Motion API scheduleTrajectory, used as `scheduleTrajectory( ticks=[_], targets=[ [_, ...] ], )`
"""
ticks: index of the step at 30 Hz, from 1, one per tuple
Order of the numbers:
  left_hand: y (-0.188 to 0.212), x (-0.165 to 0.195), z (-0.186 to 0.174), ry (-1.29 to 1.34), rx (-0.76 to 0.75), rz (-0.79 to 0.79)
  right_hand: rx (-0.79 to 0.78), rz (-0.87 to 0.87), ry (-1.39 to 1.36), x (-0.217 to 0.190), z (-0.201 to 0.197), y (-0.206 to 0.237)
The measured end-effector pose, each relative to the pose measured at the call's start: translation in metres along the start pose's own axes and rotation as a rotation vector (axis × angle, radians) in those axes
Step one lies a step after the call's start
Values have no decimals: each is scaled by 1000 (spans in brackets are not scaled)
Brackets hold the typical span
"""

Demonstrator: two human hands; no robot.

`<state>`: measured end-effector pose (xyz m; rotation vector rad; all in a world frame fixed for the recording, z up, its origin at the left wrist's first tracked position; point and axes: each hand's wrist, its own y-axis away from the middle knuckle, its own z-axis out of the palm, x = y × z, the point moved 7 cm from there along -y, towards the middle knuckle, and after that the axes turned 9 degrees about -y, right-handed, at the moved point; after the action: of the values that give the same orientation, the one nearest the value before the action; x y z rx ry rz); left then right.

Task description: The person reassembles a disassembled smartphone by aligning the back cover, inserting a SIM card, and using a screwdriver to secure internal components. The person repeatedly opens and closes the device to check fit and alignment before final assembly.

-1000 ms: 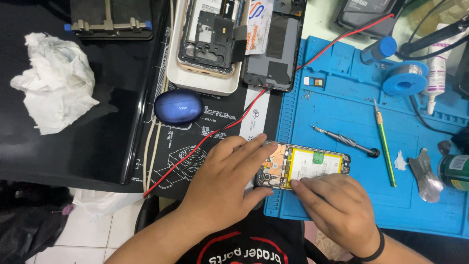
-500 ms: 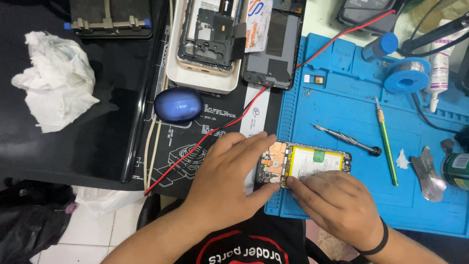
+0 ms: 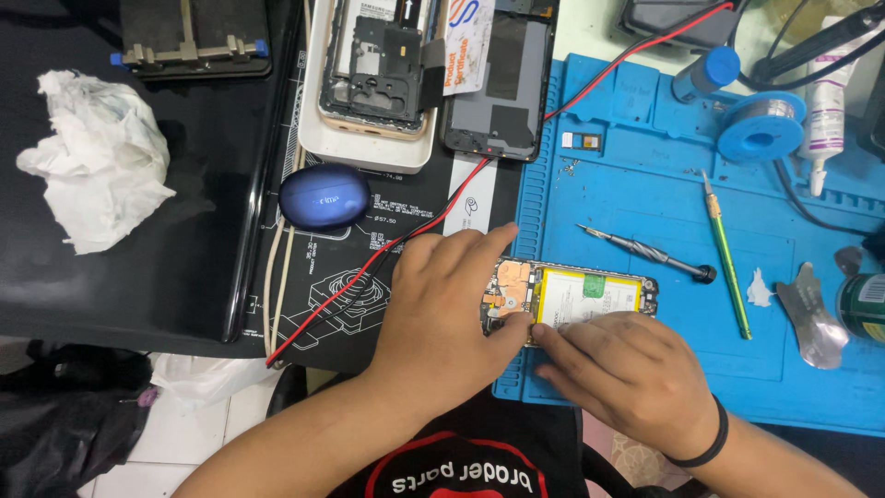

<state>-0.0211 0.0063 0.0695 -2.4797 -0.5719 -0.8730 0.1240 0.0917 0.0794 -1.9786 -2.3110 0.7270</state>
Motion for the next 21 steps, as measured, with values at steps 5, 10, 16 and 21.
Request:
scheduleTrajectory(
  ticks=[5,10,16,21],
  targets=[
    [2,2,1,-9,-11,17,-8,0,19,1,-2,0],
    [4,7,0,-44,12,82,-6,32,2,1,-4,-1],
    [1,3,1,-17,-7,54,28,25,0,-4,0,-4],
    [-3,0,0,10,-13,28,14,70,-17,-2,1,-6]
  ],
)
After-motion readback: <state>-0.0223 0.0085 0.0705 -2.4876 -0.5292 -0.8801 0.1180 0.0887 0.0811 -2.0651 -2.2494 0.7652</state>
